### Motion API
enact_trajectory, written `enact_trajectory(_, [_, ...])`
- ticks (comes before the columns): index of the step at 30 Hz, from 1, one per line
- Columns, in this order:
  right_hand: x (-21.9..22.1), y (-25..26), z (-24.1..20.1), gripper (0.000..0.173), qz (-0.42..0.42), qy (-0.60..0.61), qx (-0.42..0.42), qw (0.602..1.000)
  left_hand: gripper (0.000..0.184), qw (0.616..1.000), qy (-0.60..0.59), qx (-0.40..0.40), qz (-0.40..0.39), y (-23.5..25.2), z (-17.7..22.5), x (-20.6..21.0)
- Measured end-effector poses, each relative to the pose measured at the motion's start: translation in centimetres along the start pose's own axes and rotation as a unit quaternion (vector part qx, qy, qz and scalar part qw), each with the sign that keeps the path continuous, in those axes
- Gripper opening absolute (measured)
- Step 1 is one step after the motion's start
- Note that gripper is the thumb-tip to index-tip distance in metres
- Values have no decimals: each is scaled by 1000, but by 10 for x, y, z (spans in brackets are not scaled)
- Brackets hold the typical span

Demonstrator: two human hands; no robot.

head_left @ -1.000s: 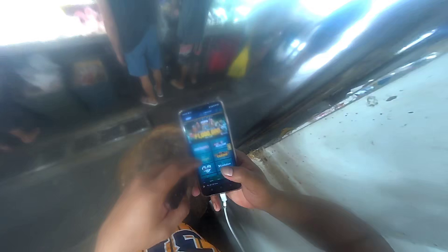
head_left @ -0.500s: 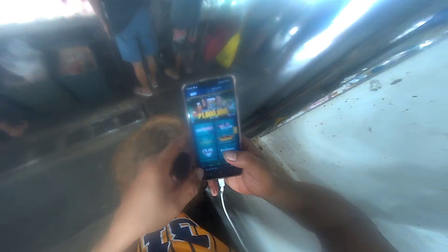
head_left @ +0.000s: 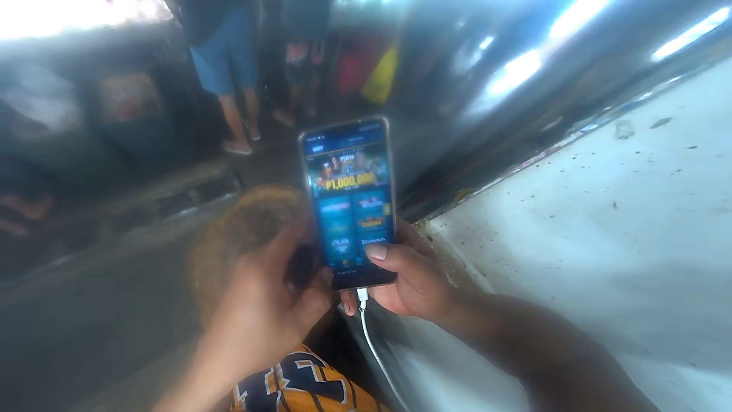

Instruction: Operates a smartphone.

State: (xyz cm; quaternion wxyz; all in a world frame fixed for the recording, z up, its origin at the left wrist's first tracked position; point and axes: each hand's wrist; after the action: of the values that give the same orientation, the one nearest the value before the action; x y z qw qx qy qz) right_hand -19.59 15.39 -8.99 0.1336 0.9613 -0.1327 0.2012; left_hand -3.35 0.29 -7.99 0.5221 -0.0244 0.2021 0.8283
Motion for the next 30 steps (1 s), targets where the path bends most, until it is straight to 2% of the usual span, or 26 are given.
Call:
enact_trajectory(9, [1, -1, 2, 30, 5, -13, -23, 1000, 39, 999, -1, 8, 45, 2, -2, 11])
enact_trajectory(19, [0, -1, 1, 30, -10, -2, -13, 1000, 48, 999, 17, 39, -14, 2, -8, -6])
enact_trajectory(22, [-1, 2, -2, 34, -33, 16, -1, 999, 46, 997, 48, 54, 29, 1, -11, -30])
enact_trajectory(26, [-2, 4, -1, 35, -40, 30, 11, 999, 46, 990, 34, 77, 110, -9, -4, -59])
enact_trajectory(30, [-2, 4, 3, 34, -37, 30, 18, 999, 41, 982, -26, 156, 99, -26, 15, -58])
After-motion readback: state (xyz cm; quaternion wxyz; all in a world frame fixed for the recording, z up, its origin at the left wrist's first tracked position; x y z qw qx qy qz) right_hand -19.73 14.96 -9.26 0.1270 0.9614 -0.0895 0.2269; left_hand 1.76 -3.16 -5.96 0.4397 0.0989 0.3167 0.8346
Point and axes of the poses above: each hand's wrist, its own y-axis towards the middle knuckle, its own x-axis out of the palm, z = x × y, and after that the axes turned 9 degrees about -y, right-handed
